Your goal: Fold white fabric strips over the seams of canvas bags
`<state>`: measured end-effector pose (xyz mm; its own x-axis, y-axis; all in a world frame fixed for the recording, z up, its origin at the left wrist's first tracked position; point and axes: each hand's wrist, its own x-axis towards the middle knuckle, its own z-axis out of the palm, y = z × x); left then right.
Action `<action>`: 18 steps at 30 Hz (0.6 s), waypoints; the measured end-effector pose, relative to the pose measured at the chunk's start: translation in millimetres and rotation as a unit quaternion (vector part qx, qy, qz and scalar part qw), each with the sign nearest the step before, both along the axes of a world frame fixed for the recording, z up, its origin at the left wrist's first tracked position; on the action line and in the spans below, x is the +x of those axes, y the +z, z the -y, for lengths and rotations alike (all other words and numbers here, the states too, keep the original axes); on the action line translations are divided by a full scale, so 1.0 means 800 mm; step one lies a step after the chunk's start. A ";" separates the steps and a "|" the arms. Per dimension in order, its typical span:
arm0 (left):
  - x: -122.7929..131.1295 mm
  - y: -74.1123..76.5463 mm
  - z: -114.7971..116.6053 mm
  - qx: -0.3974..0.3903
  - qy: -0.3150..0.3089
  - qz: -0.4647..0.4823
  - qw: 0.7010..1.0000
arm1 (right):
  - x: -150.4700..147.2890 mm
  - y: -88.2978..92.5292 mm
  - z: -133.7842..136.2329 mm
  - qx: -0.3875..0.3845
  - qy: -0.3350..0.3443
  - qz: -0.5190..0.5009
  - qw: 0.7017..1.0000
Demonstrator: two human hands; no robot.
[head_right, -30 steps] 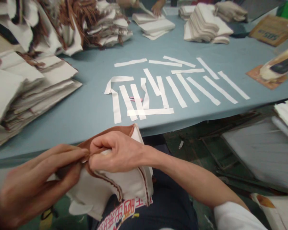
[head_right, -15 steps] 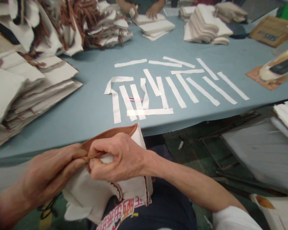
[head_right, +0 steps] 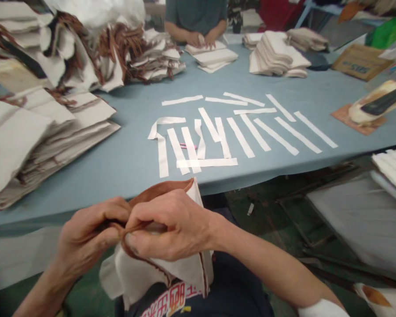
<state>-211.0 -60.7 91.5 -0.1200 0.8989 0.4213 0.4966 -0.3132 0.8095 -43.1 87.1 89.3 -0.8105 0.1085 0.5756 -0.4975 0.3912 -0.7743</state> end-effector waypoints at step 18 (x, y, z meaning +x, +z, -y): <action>0.020 0.056 -0.001 -0.149 -0.064 -0.163 0.973 | 0.021 0.035 -0.038 0.188 -0.025 0.083 0.978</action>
